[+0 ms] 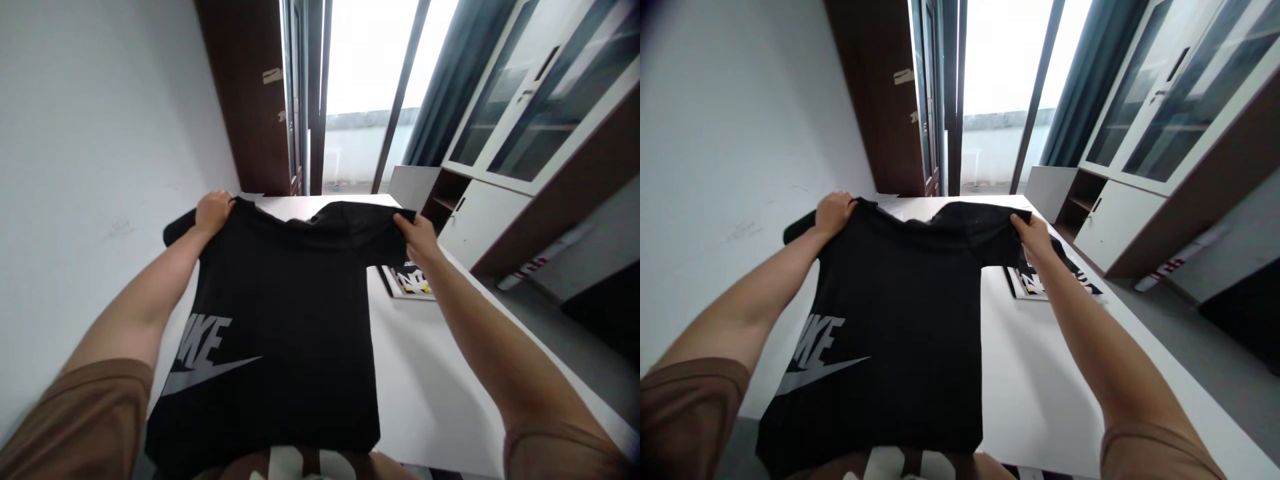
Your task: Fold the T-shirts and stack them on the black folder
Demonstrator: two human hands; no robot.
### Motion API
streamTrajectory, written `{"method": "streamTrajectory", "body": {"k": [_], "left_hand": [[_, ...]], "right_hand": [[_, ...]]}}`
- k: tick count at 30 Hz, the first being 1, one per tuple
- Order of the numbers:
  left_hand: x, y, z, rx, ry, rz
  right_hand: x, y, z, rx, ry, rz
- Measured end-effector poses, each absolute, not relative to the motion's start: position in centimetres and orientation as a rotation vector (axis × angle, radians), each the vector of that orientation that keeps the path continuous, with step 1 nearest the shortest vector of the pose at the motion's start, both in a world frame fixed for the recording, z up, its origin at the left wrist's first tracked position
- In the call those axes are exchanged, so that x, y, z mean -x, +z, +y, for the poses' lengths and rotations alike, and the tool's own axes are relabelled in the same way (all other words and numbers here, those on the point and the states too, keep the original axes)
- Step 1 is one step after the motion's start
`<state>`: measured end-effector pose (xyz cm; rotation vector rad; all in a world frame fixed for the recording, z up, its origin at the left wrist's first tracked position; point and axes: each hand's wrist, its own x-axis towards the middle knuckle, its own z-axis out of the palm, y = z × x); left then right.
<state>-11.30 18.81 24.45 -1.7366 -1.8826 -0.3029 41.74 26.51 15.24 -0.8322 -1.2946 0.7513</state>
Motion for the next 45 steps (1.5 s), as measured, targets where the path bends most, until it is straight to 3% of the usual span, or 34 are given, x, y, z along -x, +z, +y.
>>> {"method": "streamTrajectory", "body": {"k": [5, 11, 18, 26, 30, 36, 45], "left_hand": [[8.9, 14.3, 21.3, 1.837, -0.184, -2.140], [7.7, 10.0, 24.4, 1.759, -0.201, -2.356], [4.2, 7.0, 26.0, 2.019, -0.095, -2.378], [-0.8, -0.9, 19.4, 2.397, 0.077, -2.310], [-1.3, -1.9, 19.7, 2.369, 0.006, -2.251], [-1.5, -1.1, 23.5, 2.371, -0.041, -2.289], [-3.8, 2.4, 24.4, 2.308, -0.213, -2.230]], "right_hand": [[-42.0, 7.1, 29.9, 1.348, 0.564, -1.661], [-41.8, 2.7, 31.0, 1.704, 0.334, -1.792], [-40.9, 0.6, 32.4, 1.791, 0.511, -1.623], [-40.0, -2.5, 27.7, 1.585, 0.774, -1.509], [-38.5, -3.0, 27.7, 1.501, 0.856, -1.597], [-36.2, -2.2, 31.8, 1.616, 0.558, -1.460], [-35.5, -2.8, 34.5, 1.601, 0.451, -1.558]]}}
